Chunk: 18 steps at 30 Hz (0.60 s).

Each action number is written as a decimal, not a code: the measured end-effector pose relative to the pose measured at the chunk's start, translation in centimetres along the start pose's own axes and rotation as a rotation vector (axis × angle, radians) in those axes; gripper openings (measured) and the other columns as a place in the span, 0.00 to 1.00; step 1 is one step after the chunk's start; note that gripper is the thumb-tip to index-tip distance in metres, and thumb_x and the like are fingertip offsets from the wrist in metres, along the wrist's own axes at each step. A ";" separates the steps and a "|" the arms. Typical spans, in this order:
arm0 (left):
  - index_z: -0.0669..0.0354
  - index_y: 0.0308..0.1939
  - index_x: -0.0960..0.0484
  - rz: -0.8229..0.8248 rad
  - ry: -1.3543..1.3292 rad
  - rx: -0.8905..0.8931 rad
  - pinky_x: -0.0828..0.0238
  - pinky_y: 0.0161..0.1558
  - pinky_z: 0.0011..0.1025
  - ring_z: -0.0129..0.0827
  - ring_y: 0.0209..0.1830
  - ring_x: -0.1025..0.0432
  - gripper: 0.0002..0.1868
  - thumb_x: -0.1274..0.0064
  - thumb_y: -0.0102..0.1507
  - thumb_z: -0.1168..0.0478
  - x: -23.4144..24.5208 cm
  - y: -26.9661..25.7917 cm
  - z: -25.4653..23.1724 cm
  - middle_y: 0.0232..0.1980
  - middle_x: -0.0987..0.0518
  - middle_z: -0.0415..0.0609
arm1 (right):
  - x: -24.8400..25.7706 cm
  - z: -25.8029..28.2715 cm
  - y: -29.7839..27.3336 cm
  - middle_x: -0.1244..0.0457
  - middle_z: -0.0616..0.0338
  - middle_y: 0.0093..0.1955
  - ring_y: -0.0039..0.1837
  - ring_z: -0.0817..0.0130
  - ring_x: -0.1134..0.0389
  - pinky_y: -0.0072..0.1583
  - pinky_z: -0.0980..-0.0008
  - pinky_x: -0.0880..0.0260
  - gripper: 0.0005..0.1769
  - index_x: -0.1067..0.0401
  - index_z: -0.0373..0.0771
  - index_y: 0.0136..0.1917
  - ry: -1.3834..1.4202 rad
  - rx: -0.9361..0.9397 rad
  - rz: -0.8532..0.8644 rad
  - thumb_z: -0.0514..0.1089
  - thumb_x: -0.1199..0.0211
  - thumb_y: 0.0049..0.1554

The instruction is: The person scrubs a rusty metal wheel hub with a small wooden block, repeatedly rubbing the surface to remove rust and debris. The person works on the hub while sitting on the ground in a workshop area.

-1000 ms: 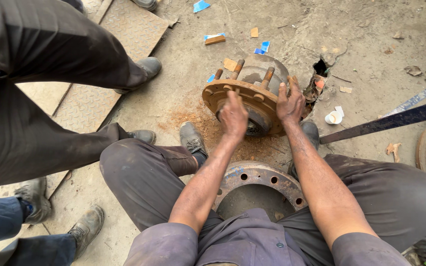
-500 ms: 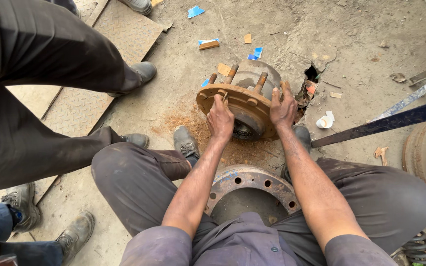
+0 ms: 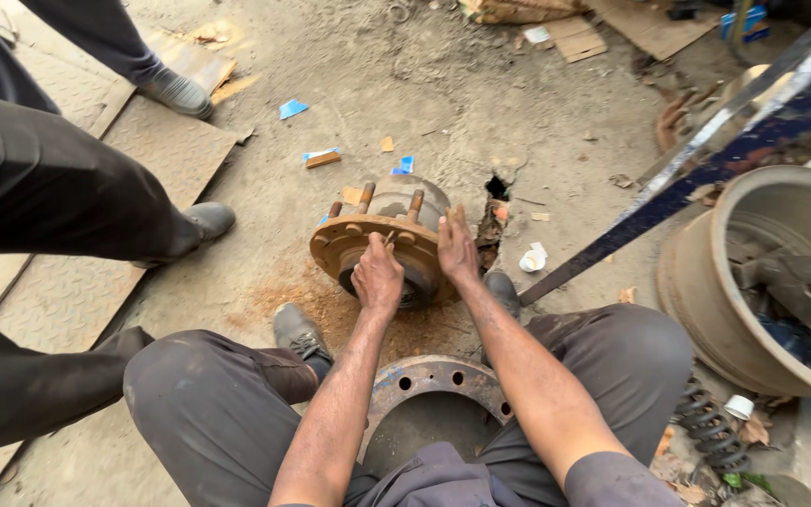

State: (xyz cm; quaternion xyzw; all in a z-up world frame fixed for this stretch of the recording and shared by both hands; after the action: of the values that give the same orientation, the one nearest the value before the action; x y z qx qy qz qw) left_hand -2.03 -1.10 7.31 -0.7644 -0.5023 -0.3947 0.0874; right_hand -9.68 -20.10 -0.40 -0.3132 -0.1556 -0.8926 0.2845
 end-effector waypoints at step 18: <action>0.59 0.50 0.28 0.222 -0.327 0.402 0.20 0.44 0.48 0.48 0.42 0.19 0.10 0.53 0.71 0.57 0.2 -0.4 -1.6 0.43 0.17 0.58 | 26.0 22.8 4.8 0.49 0.41 0.81 0.74 0.47 0.38 0.71 0.49 0.33 0.45 0.72 0.43 0.85 0.389 0.052 -0.089 0.44 0.47 0.66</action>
State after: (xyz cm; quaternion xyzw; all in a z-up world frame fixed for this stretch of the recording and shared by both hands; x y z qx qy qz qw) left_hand -3.12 -1.67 8.41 -0.8356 -0.4910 -0.1468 0.1978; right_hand -12.79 -24.18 34.12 -0.1201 -0.1345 -0.9436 0.2777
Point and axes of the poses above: each hand's wrist, its own y-axis towards the middle knuckle, its own x-axis out of the back of the hand, z = x × y, the point moved 3 cm from there along y, towards the middle knuckle
